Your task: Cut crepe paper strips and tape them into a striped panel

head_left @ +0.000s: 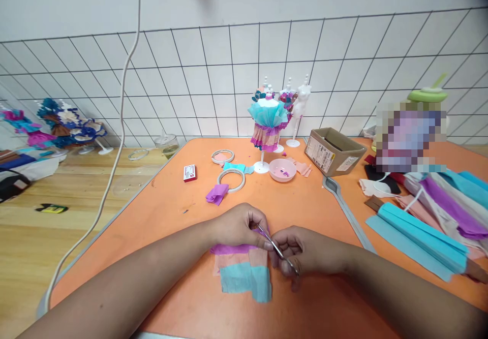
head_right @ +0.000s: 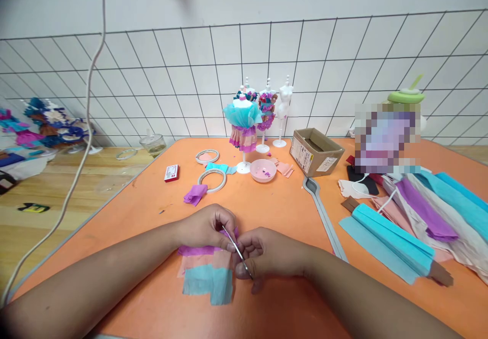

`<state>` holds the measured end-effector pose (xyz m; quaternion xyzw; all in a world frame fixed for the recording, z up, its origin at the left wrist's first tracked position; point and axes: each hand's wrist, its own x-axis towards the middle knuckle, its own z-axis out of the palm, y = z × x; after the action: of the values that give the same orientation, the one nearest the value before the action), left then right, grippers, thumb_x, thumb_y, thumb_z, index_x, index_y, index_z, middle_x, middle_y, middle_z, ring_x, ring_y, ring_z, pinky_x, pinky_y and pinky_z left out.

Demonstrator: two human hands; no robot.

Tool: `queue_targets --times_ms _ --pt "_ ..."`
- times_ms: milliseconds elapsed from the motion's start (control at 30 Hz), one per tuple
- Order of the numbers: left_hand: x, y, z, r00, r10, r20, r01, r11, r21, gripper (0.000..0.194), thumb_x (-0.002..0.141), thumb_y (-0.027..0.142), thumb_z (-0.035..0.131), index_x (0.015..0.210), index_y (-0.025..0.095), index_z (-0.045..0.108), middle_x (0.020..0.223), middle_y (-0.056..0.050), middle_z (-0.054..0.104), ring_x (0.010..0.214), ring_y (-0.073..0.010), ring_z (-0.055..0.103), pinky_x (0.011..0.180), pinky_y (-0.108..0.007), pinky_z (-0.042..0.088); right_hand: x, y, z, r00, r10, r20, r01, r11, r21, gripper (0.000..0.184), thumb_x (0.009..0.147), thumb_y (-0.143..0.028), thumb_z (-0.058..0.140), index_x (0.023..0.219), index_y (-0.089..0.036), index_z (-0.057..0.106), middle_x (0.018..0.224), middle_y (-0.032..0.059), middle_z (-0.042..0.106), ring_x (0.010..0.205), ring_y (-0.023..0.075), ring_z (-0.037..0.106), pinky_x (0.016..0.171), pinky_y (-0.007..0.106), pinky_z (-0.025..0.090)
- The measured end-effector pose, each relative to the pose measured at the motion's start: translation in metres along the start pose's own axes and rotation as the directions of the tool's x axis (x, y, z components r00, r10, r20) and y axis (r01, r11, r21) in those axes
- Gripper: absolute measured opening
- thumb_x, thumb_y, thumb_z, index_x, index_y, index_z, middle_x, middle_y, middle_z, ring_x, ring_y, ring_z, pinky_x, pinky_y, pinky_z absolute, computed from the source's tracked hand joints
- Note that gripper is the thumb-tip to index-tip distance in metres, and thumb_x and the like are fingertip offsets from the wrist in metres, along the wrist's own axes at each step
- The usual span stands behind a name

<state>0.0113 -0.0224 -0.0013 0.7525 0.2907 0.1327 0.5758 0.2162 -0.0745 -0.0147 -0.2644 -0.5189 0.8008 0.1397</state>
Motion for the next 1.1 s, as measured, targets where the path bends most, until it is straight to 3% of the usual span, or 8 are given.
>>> queue_targets --times_ms 667,1100 --pt "0.0007 -0.0001 -0.0003 1.0 -0.013 0.006 0.014 1.0 -0.016 0.028 0.061 0.036 0.08 0.069 0.012 0.068 0.066 0.0 0.063 0.062 -0.009 0.055 0.059 -0.019 0.043 0.0031 0.0042 -0.0001 0.999 0.017 -0.039 -0.019 0.999 -0.033 0.027 0.067 -0.029 0.077 0.081 -0.012 0.061 0.065 -0.0026 0.054 0.057 0.0073 0.052 0.049 0.017 0.049" --pt "-0.0003 0.0003 -0.0029 0.998 0.065 0.023 -0.067 0.994 0.091 0.027 0.062 0.038 0.079 0.071 0.014 0.07 0.068 0.0 0.064 0.063 -0.0089 0.055 0.059 -0.018 0.042 0.0012 0.0004 0.0012 0.999 0.012 -0.032 -0.014 0.998 -0.055 0.028 0.069 -0.033 0.075 0.081 -0.013 0.06 0.067 -0.0026 0.053 0.059 0.0073 0.052 0.055 0.019 0.05"
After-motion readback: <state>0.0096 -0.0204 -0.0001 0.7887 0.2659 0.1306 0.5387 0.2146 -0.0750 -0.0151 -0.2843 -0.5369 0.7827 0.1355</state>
